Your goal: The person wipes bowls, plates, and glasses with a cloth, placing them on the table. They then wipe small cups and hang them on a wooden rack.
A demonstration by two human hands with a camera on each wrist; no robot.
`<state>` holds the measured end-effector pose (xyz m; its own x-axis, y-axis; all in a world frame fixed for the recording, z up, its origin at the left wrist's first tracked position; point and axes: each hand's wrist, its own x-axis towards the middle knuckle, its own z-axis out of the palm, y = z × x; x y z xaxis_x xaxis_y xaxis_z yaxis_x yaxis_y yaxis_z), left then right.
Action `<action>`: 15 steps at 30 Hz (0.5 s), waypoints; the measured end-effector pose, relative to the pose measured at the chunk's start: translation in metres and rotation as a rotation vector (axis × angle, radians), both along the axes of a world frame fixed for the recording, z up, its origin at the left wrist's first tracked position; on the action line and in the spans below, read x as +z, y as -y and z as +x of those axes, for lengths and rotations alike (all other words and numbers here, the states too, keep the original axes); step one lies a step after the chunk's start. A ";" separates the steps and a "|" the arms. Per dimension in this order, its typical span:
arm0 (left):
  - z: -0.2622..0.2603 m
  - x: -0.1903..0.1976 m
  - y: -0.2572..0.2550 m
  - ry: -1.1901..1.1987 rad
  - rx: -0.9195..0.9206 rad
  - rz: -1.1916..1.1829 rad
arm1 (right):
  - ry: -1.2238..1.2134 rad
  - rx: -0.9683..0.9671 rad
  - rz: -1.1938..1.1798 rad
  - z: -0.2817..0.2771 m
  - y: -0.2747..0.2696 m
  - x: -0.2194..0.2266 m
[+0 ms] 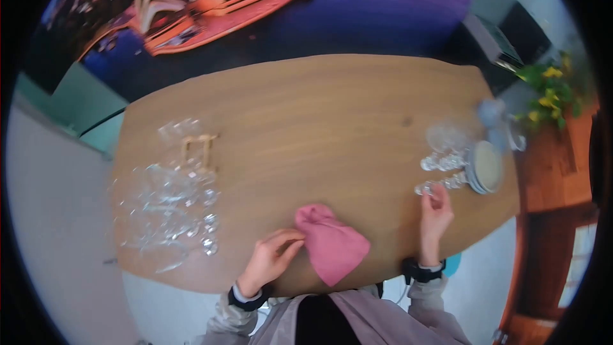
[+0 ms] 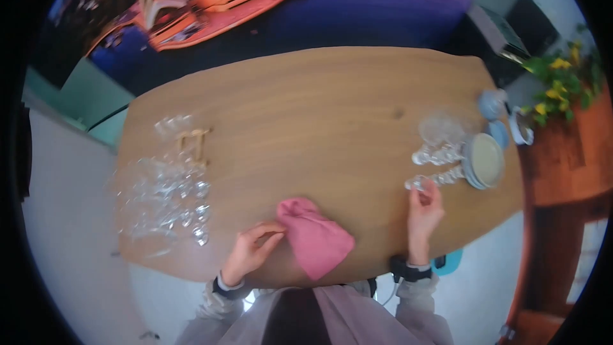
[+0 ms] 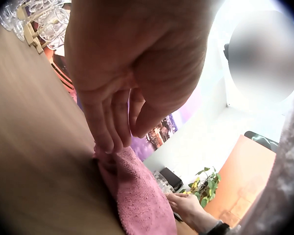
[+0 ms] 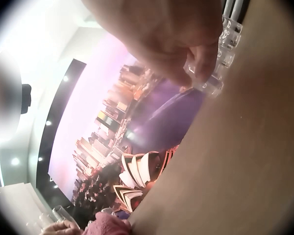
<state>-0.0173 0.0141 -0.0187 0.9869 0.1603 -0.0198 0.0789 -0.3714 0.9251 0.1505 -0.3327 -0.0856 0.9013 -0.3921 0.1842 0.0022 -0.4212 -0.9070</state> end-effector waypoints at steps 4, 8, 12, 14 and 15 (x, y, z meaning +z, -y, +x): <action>-0.001 0.006 -0.004 0.036 -0.043 0.022 | 0.049 -0.014 -0.060 0.011 0.020 -0.024; -0.015 0.008 -0.013 -0.029 0.004 -0.020 | 0.004 0.038 0.029 0.018 0.031 -0.026; -0.041 0.004 -0.028 -0.006 0.178 0.011 | 0.069 0.032 0.002 0.003 0.015 -0.006; -0.061 0.002 -0.041 -0.066 0.258 0.036 | 0.147 0.019 -0.054 -0.011 0.009 0.008; -0.072 -0.001 -0.049 -0.125 0.332 0.063 | 0.095 0.030 -0.121 -0.019 0.009 0.016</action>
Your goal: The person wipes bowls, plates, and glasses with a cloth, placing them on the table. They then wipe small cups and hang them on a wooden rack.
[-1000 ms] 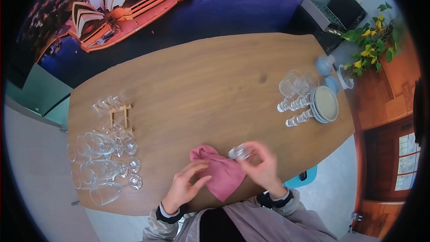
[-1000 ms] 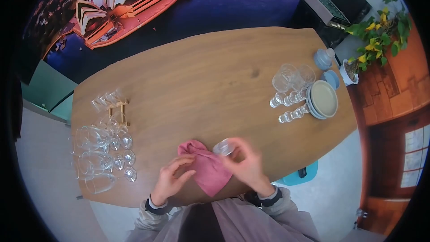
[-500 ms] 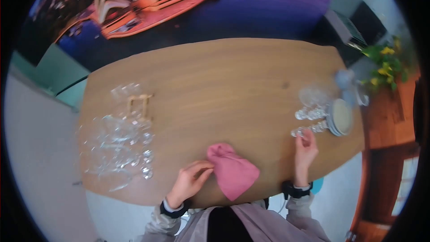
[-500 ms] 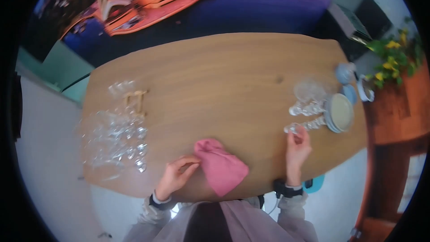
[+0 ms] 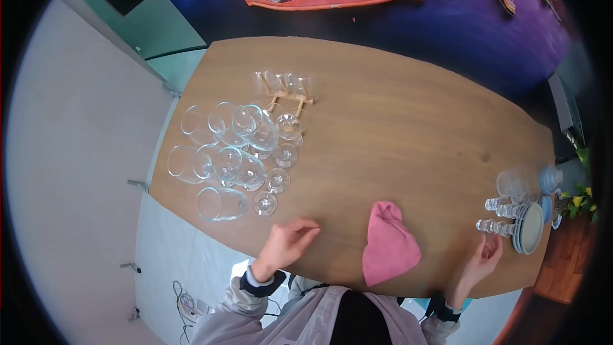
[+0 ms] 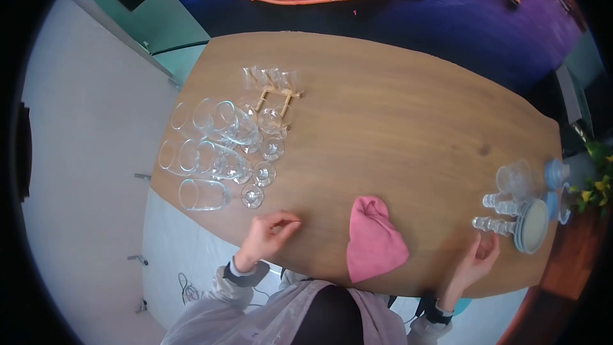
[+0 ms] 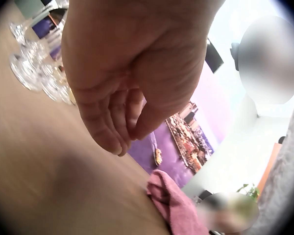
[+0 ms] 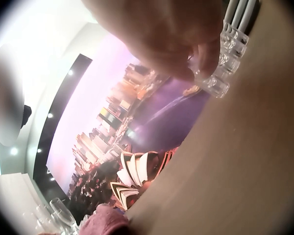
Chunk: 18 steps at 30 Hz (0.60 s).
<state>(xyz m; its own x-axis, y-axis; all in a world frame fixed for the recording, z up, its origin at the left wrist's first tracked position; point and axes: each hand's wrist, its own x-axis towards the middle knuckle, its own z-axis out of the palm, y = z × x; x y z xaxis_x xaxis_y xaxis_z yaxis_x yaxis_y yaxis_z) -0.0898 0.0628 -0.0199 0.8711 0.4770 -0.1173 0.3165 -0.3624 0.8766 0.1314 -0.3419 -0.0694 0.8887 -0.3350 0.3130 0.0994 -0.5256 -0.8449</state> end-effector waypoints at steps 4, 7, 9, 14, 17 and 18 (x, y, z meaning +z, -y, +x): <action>-0.043 -0.006 -0.037 -0.163 0.189 0.012 | -0.138 0.164 -0.060 -0.024 -0.027 0.018; -0.055 -0.015 -0.057 -0.339 0.457 0.048 | -0.109 0.575 -0.225 -0.039 -0.086 0.055; -0.052 -0.021 -0.063 0.018 0.617 0.114 | -0.117 0.771 -0.351 -0.046 -0.120 0.070; -0.032 -0.026 -0.063 0.212 0.566 0.080 | -0.105 1.046 -0.464 -0.051 -0.169 0.065; -0.038 -0.033 -0.067 0.202 0.521 0.063 | -0.190 1.093 -0.500 -0.051 -0.172 0.055; -0.040 -0.033 -0.066 0.149 0.522 0.027 | -0.249 1.120 -0.515 -0.050 -0.170 0.054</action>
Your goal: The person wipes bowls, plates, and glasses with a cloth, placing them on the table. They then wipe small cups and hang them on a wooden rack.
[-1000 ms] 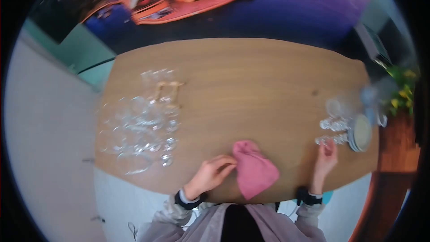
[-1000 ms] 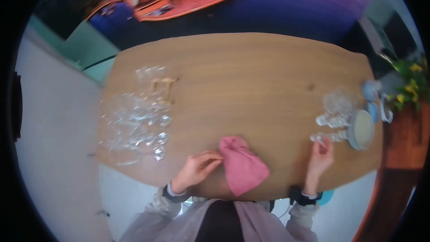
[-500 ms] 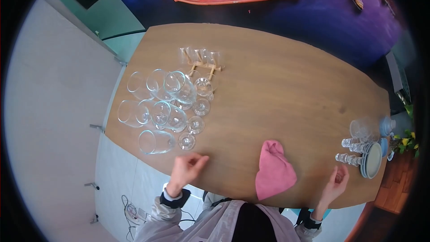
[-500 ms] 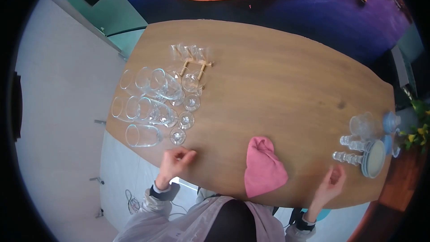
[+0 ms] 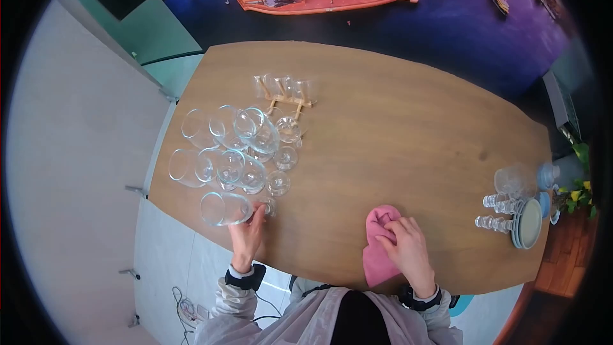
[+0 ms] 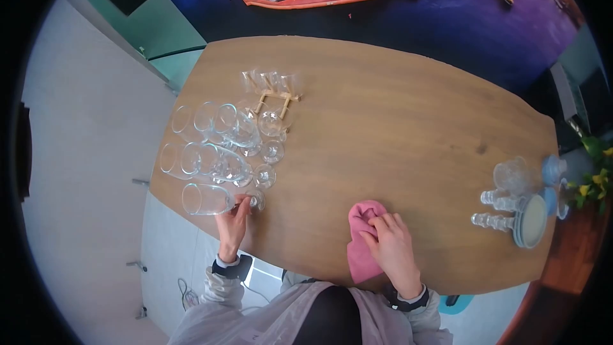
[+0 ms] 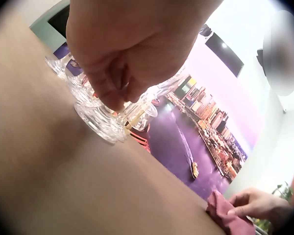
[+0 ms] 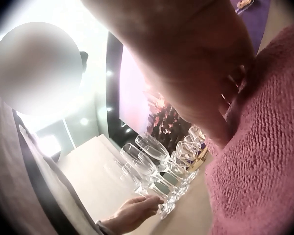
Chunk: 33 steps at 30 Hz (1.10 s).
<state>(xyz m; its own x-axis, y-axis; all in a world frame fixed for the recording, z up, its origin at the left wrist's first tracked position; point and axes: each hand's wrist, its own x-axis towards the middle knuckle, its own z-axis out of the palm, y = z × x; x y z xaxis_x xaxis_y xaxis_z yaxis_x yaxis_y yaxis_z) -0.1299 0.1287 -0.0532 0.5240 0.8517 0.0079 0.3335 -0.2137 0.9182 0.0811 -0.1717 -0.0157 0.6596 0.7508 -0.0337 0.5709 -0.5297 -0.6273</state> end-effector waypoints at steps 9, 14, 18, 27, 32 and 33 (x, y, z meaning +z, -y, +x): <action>0.022 0.061 0.057 0.068 -0.338 0.050 | -0.382 -0.331 0.436 0.001 0.015 0.031; 0.065 0.057 0.091 0.173 -0.554 -0.184 | 0.111 0.116 0.576 -0.010 -0.018 0.068; 0.099 0.064 0.118 0.395 -0.576 -0.581 | 0.236 0.155 0.579 -0.008 -0.033 0.024; 0.126 0.064 0.141 0.401 -0.735 -0.766 | -1.582 -0.319 1.144 -0.005 -0.019 0.009; 0.132 0.058 0.158 0.476 -0.716 -0.735 | -1.681 -0.292 1.324 -0.002 -0.014 -0.022; 0.132 0.057 0.157 0.473 -0.716 -0.737 | -1.640 -0.270 1.322 0.000 -0.013 -0.032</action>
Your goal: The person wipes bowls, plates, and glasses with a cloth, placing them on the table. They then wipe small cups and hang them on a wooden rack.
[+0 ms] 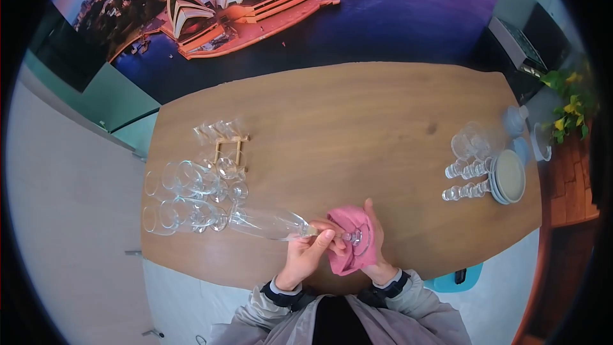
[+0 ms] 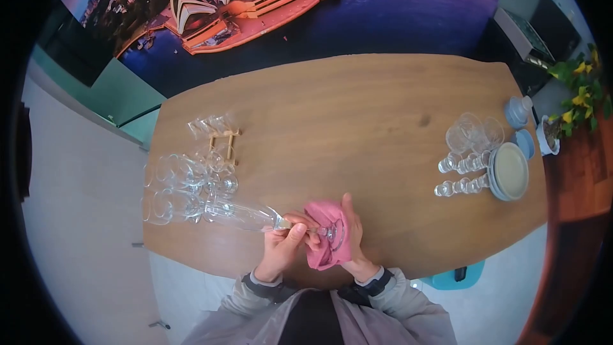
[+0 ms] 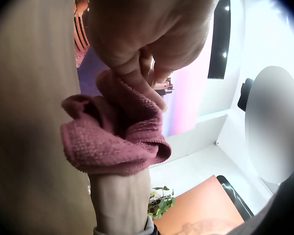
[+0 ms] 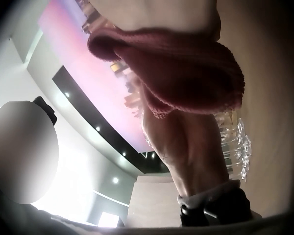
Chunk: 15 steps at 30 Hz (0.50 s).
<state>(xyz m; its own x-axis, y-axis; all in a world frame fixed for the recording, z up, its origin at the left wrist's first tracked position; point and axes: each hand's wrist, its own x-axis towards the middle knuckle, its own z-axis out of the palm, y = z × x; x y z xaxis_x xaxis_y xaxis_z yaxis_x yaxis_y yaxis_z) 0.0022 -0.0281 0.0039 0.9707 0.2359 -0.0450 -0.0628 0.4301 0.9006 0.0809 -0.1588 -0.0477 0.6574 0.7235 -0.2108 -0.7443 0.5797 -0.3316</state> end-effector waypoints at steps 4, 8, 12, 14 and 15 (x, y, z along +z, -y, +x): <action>0.000 -0.002 -0.007 -0.091 -0.033 0.010 | 0.072 -0.032 -0.076 0.003 -0.005 0.015; 0.003 0.007 -0.009 -0.112 -0.029 0.106 | 0.083 -0.034 -0.149 0.014 0.002 0.025; 0.007 0.002 -0.010 -0.102 0.034 0.159 | -0.048 -0.063 -0.157 0.017 0.002 0.041; 0.008 -0.001 -0.012 -0.137 0.066 0.281 | -0.035 -0.196 -0.354 0.013 0.005 0.045; 0.007 -0.003 -0.012 -0.139 0.071 0.276 | 0.260 -0.147 -0.513 0.008 0.009 0.050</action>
<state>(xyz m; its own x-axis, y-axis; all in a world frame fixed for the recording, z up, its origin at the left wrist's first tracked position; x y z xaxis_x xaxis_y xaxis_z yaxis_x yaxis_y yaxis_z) 0.0093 -0.0164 0.0009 0.9404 0.3248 -0.1004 0.0476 0.1668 0.9848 0.0891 -0.1681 0.0021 0.8199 0.4689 -0.3284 -0.5253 0.3881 -0.7573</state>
